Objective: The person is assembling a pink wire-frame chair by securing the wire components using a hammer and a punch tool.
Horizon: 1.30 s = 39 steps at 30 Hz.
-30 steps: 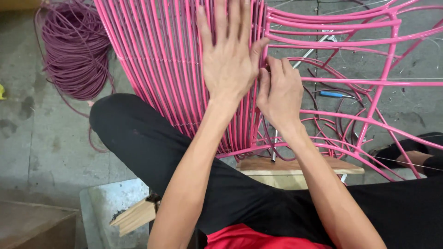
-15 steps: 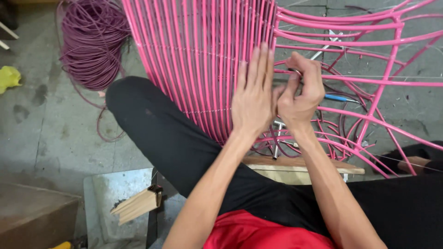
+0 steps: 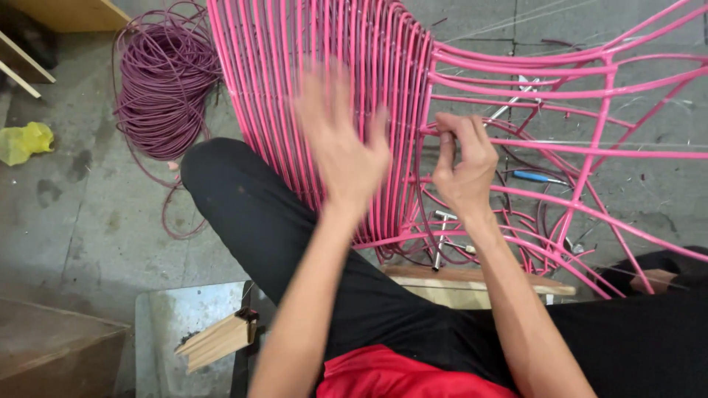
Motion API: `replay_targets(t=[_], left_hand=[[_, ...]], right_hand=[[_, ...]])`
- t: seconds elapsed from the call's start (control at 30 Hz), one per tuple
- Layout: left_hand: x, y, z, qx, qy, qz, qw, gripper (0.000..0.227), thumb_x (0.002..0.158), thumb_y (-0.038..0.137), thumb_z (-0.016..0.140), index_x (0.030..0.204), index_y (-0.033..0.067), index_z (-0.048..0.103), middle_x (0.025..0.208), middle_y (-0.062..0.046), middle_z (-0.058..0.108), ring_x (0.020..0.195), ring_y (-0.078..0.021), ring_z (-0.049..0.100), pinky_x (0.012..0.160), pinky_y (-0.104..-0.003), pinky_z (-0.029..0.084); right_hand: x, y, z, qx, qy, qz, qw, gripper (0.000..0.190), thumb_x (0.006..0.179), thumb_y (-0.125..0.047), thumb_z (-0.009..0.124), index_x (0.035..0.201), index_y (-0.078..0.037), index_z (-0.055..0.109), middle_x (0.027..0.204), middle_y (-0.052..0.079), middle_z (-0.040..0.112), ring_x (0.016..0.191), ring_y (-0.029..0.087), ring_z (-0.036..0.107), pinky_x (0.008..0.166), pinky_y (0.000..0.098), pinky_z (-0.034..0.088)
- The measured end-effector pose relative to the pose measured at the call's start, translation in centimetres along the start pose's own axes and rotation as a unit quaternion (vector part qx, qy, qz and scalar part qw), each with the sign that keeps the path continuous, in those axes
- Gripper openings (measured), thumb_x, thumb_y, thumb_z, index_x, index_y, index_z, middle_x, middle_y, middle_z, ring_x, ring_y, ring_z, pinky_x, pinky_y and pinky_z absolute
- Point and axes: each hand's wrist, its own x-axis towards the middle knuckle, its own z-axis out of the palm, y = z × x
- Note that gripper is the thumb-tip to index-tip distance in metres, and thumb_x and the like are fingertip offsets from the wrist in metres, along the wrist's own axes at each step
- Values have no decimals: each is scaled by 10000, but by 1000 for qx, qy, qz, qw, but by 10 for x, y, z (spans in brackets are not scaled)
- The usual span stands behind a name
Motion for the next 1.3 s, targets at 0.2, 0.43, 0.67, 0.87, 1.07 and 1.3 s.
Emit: replay_targets(t=[0.2, 0.43, 0.67, 0.87, 1.07, 1.3], left_hand=[[78, -46, -21, 171, -38, -177, 969, 1497, 675, 906, 849, 1650, 105, 42, 1668, -339, -55, 1551, -539, -19, 1165, -774, 100], [56, -54, -2, 232, 12, -106, 967, 1274, 910, 927, 628, 1681, 101, 38, 1721, -276, -9, 1610, -491, 0, 1254, -752, 77], [36, -46, 7, 201, 54, -53, 977, 885, 1135, 680, 450, 1660, 78, 68, 1750, -275, 9, 1611, -432, 28, 1342, -687, 8], [42, -7, -3, 268, -110, -32, 957, 730, 1093, 631, 460, 1669, 239, 241, 1718, -195, 106, 1587, -478, 57, 1278, -681, 49], [40, -6, 1, 253, -84, -34, 963, 731, 1083, 602, 496, 1668, 237, 255, 1721, -192, 103, 1595, -470, 54, 1284, -690, 58], [35, -7, 10, 252, -62, -35, 965, 700, 1108, 588, 459, 1673, 229, 253, 1725, -203, 81, 1610, -459, 46, 1312, -670, 48]], right_hand=[[-1, -5, 1, -4, -1, 6, 1000, 251, 973, 137, 570, 1172, 3, 642, 1020, 171, 638, 933, 343, 678, 821, 408, 540], [-2, -5, -1, 3, 4, 20, 1000, 261, 966, 134, 561, 1167, -3, 656, 1014, 169, 635, 902, 327, 677, 779, 386, 534], [-5, -28, -3, 26, 59, 11, 998, 204, 980, 98, 608, 1131, -16, 683, 1036, 141, 669, 922, 290, 694, 806, 361, 551], [-17, -36, 19, 37, 13, 81, 996, 179, 955, 69, 610, 1093, -22, 678, 1025, 161, 635, 797, 276, 674, 715, 356, 541], [-21, -31, 21, 33, -24, 100, 994, 203, 969, 48, 569, 1136, -25, 658, 978, 161, 662, 789, 300, 679, 699, 382, 529], [-20, -30, 22, 31, -19, 87, 996, 206, 976, 49, 561, 1141, -27, 657, 981, 156, 690, 828, 308, 700, 721, 383, 539]])
